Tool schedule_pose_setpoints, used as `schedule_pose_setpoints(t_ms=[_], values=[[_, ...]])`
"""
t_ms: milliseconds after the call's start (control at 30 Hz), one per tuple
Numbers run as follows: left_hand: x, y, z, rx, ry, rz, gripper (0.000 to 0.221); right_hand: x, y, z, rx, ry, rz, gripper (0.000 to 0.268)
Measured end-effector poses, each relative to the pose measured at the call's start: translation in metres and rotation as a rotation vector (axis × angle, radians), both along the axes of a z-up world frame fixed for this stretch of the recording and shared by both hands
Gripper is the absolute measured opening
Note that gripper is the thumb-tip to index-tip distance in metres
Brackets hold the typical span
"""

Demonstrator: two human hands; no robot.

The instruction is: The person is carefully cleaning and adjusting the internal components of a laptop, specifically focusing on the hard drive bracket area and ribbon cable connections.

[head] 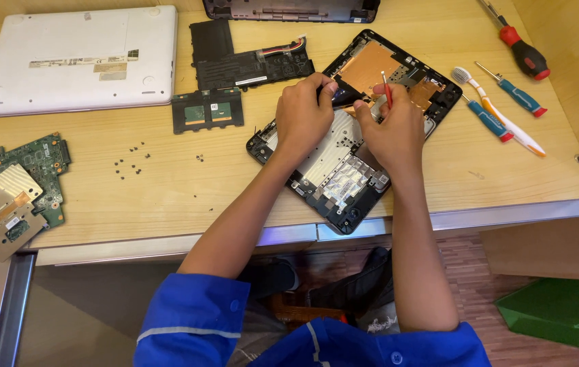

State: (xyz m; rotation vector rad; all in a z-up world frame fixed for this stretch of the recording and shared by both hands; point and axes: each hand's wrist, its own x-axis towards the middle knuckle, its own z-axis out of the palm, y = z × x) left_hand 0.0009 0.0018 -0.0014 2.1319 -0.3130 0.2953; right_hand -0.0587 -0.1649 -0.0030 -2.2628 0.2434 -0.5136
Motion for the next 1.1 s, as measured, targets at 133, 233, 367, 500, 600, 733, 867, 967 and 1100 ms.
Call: schedule_pose_setpoints(t_ms=[133, 233, 367, 500, 600, 733, 867, 967, 1100], values=[[0.000, -0.001, -0.001, 0.000, 0.001, 0.002, 0.018, 0.003, 0.001, -0.004, -0.005, -0.054, -0.013, 0.007], [-0.001, -0.002, -0.001, 0.000, -0.009, -0.004, 0.017, 0.005, 0.000, -0.006, 0.001, -0.066, -0.046, 0.003], [0.000, -0.001, -0.002, 0.005, -0.011, -0.001, 0.017, 0.005, -0.001, -0.008, -0.069, -0.006, -0.070, 0.007], [0.001, -0.002, -0.002, 0.002, 0.015, 0.014, 0.017, 0.009, -0.003, -0.014, -0.133, 0.067, -0.117, 0.015], [0.004, -0.001, -0.005, 0.003, 0.025, 0.017, 0.017, 0.012, -0.003, -0.018, -0.128, 0.052, -0.157, 0.015], [0.000, 0.001, 0.005, -0.039, 0.066, 0.051, 0.019, 0.011, 0.000, -0.013, -0.057, -0.028, -0.187, 0.016], [0.002, 0.003, 0.003, -0.055, 0.048, 0.055, 0.018, 0.011, -0.001, -0.016, -0.005, -0.163, -0.187, 0.015], [0.003, 0.001, 0.001, -0.058, 0.044, 0.055, 0.019, 0.012, -0.003, -0.019, 0.001, -0.209, -0.200, 0.014], [0.002, 0.001, 0.001, -0.068, 0.041, 0.072, 0.019, 0.018, -0.010, -0.028, 0.012, -0.283, -0.259, 0.016]])
